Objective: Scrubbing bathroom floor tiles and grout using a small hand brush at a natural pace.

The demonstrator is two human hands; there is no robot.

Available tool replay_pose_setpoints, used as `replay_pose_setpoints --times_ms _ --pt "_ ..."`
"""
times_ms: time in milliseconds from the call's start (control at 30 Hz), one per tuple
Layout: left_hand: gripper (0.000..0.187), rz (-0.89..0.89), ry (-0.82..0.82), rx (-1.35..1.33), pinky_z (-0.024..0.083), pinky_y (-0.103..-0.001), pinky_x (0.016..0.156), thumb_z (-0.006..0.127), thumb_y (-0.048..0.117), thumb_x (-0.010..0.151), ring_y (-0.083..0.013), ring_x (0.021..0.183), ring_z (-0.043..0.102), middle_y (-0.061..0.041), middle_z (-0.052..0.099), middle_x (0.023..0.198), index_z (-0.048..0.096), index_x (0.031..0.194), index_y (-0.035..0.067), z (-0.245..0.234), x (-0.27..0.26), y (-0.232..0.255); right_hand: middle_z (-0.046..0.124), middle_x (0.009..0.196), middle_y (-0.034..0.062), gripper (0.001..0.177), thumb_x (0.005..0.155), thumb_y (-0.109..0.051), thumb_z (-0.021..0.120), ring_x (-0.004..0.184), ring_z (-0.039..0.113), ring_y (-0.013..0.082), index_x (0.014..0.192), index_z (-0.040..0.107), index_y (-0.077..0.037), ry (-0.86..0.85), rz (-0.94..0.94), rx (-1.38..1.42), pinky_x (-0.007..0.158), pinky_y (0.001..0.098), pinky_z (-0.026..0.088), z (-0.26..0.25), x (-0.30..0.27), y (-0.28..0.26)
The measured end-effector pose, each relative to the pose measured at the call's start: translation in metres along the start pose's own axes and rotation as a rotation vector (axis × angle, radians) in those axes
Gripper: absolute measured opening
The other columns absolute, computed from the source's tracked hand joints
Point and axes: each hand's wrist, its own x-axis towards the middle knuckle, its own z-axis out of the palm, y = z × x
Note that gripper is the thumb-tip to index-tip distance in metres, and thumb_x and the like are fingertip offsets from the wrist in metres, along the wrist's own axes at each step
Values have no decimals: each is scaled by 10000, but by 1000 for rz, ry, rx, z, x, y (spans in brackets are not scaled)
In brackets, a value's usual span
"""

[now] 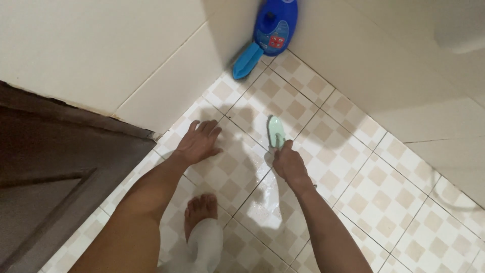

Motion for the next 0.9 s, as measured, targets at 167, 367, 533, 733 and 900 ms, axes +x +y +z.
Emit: replay_pose_setpoints --times_ms 167,367,533,733,900 --pt "695 -63 74 -32 266 -488 1210 516 574 1012 -291 1470 381 -149 387 1575 391 1526 123 -5 33 0 707 877 275 423 1076 -327 320 757 751 394 1313 357 21 12 -42 -57 585 462 595 -10 34 -24" --pt "680 48 547 -193 398 -520 1105 476 617 1001 -349 1322 516 -175 458 1409 411 1429 93 65 82 -16 699 892 300 465 1072 -328 327 718 740 413 1352 325 44 -6 -67 -78 584 479 592 -18 62 -71" --pt "668 124 706 -277 453 -488 1036 330 660 1029 -310 1243 564 -135 506 1313 398 1413 118 65 102 -20 698 831 258 447 1066 -335 315 603 714 354 1331 329 25 -17 -78 -109 547 437 592 -31 58 -116" --pt "450 -212 673 -333 500 -473 964 603 438 988 -275 1185 626 -78 604 1219 537 1319 140 42 116 -23 706 906 292 468 1053 -322 352 645 730 368 1382 308 7 -24 -48 -115 573 459 612 -31 82 -134" --pt "486 -365 816 -343 480 -459 1014 492 509 1043 -279 1256 584 -97 585 1286 532 1340 126 45 119 -30 704 985 308 419 1066 -374 364 865 741 467 1298 354 -25 9 -117 -147 683 533 603 -23 106 -144"
